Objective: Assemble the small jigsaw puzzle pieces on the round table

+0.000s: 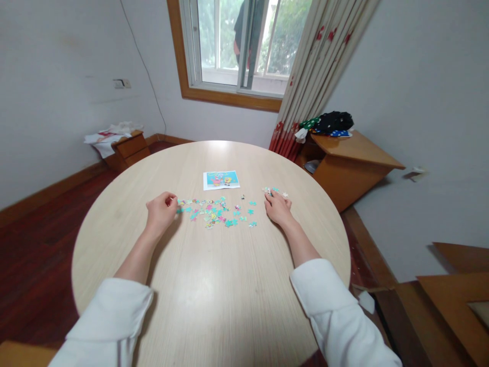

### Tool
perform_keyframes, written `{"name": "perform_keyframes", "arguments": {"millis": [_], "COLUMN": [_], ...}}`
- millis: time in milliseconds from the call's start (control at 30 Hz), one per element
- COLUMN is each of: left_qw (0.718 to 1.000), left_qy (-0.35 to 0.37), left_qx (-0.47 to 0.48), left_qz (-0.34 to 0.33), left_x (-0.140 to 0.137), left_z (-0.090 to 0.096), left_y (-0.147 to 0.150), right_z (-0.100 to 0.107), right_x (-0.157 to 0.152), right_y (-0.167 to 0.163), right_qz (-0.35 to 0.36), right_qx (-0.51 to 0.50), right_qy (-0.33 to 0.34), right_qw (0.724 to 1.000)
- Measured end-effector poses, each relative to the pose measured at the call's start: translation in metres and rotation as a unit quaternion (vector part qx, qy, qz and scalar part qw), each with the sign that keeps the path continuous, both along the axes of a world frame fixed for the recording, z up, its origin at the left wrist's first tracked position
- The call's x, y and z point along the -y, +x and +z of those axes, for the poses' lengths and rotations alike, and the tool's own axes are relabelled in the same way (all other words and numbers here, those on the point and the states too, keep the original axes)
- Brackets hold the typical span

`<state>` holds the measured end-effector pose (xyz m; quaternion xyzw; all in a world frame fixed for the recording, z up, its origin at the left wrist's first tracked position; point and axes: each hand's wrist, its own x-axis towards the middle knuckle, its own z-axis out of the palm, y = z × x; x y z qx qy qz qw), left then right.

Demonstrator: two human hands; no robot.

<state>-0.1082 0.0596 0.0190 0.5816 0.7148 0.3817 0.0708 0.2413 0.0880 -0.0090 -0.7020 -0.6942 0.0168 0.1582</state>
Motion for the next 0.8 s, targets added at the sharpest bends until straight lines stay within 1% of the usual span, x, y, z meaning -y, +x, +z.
{"name": "perform_keyframes", "arguments": {"millis": [167, 333, 500, 600, 700, 800], "left_qw": [1.000, 1.000, 1.000, 1.000, 1.000, 1.000], "left_qy": [-0.001, 0.004, 0.002, 0.003, 0.004, 0.005], "left_qx": [0.001, 0.004, 0.008, 0.008, 0.008, 0.008], "left_qz": [0.002, -0.002, 0.003, 0.002, 0.000, -0.002], "left_x": [0.001, 0.000, 0.000, 0.000, 0.000, 0.000], "left_z": [0.001, -0.001, 0.000, 0.000, 0.000, -0.001], "left_y": [0.001, 0.000, 0.000, -0.001, -0.001, -0.001], "right_z": [-0.003, -0.001, 0.004, 0.007, 0.009, 0.009], "right_x": [-0.003, -0.002, -0.001, 0.000, 0.004, 0.008], "right_y": [0.000, 0.000, -0.001, -0.005, -0.014, -0.022], "right_qz": [0.011, 0.009, 0.014, 0.039, 0.077, 0.094], "right_qx": [-0.003, -0.021, -0.082, -0.133, -0.176, -0.176], "right_qy": [0.018, 0.022, 0.059, 0.075, 0.047, 0.016], "right_qw": [1.000, 0.999, 0.995, 0.987, 0.980, 0.980]}}
